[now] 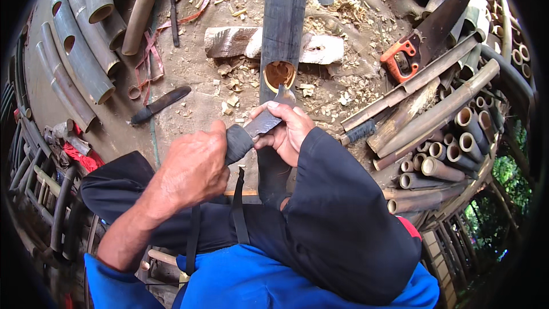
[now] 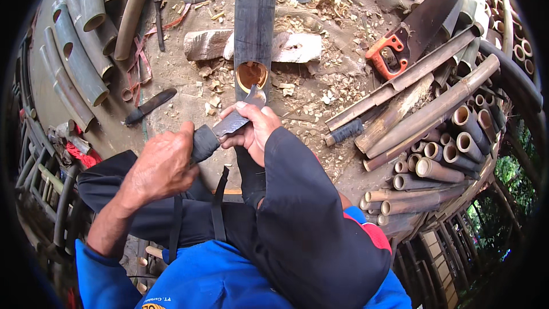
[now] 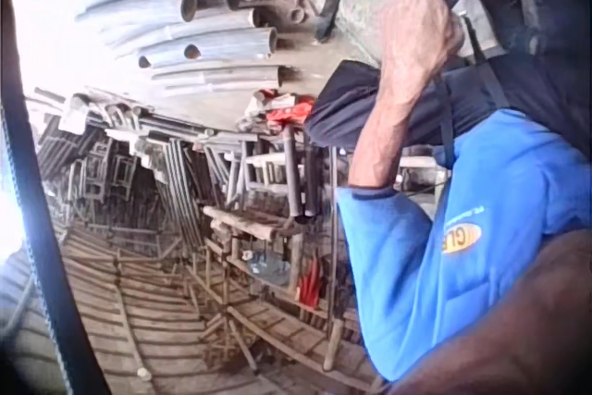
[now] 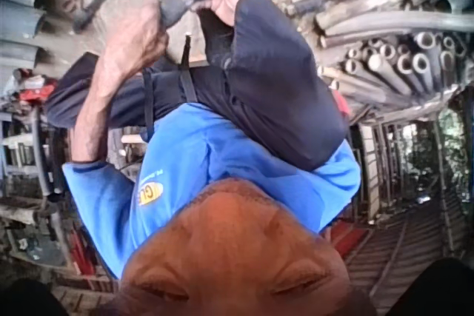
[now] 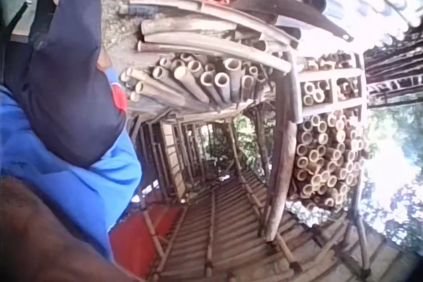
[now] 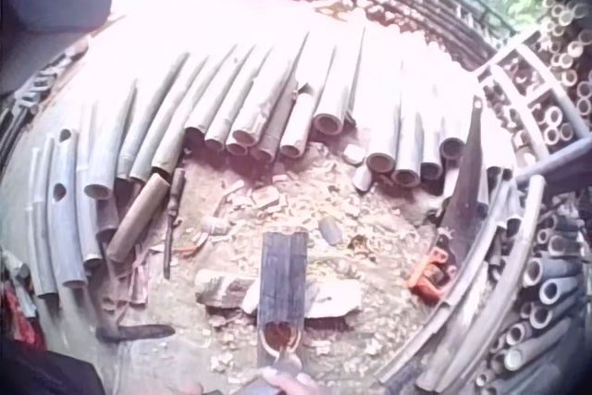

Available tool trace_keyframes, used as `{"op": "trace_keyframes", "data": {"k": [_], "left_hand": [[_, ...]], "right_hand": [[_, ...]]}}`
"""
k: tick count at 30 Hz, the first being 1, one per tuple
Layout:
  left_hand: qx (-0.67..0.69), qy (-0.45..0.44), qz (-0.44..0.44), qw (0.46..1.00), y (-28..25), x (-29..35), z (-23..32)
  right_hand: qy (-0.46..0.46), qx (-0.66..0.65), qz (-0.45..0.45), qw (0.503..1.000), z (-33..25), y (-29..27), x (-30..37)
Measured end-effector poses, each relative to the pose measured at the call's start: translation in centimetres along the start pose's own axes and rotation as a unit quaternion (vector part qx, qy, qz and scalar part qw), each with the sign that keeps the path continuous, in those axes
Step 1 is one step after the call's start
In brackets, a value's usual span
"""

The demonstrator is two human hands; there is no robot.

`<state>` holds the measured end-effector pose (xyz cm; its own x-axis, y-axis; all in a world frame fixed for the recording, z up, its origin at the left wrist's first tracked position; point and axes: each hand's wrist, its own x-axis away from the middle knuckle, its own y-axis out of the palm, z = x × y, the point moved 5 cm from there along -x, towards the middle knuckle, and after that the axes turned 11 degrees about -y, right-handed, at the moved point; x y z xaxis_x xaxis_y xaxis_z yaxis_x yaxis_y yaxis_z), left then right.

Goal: The person carves a section of bamboo using a knife, smoothing the edges and clearing out fibers from a pre-cut hole.

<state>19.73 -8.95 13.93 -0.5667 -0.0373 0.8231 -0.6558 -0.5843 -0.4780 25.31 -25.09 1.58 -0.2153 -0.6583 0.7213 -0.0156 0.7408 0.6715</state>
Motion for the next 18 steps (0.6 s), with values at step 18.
{"op": "trace_keyframes", "data": {"k": [18], "left_hand": [[0.531,-0.150,0.076,0.831,12.9,0.1,3.6]], "right_hand": [[-0.061,0.459,0.085,0.882,-3.6,0.9,2.1]]}}
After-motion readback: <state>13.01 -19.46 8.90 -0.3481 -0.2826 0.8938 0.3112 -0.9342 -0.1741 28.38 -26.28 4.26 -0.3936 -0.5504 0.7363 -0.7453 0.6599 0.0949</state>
